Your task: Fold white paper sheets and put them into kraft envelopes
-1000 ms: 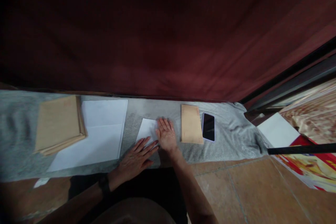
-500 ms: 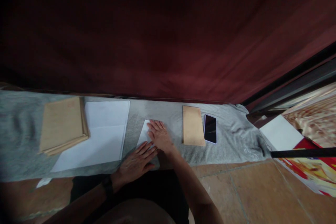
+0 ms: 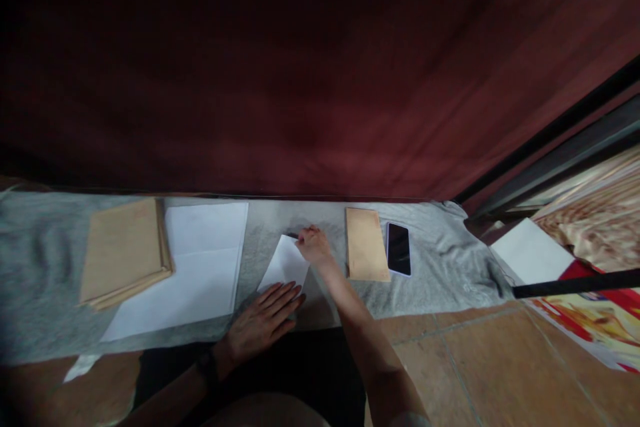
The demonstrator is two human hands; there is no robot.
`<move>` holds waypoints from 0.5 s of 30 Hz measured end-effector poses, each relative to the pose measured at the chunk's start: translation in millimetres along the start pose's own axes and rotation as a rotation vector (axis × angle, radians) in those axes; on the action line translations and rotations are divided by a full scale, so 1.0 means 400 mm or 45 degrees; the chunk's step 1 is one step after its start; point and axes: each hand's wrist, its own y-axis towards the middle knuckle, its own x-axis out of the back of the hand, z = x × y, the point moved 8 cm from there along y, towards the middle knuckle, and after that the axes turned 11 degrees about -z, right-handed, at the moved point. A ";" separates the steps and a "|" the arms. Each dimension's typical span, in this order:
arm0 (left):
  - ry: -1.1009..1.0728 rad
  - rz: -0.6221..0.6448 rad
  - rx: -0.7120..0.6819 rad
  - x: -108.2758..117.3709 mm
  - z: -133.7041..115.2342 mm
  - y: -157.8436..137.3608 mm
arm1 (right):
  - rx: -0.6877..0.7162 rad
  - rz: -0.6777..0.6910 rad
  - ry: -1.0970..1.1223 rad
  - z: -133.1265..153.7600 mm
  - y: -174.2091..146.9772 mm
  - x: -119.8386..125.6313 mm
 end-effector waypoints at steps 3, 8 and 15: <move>-0.003 -0.048 0.085 0.008 0.012 -0.004 | -0.067 -0.061 0.117 -0.045 -0.007 0.026; 0.038 -0.144 0.298 0.032 0.057 -0.020 | -0.234 -0.277 0.326 -0.150 -0.069 0.093; 0.171 -0.166 0.484 0.030 0.095 0.003 | -0.353 -0.500 0.608 -0.185 -0.210 0.044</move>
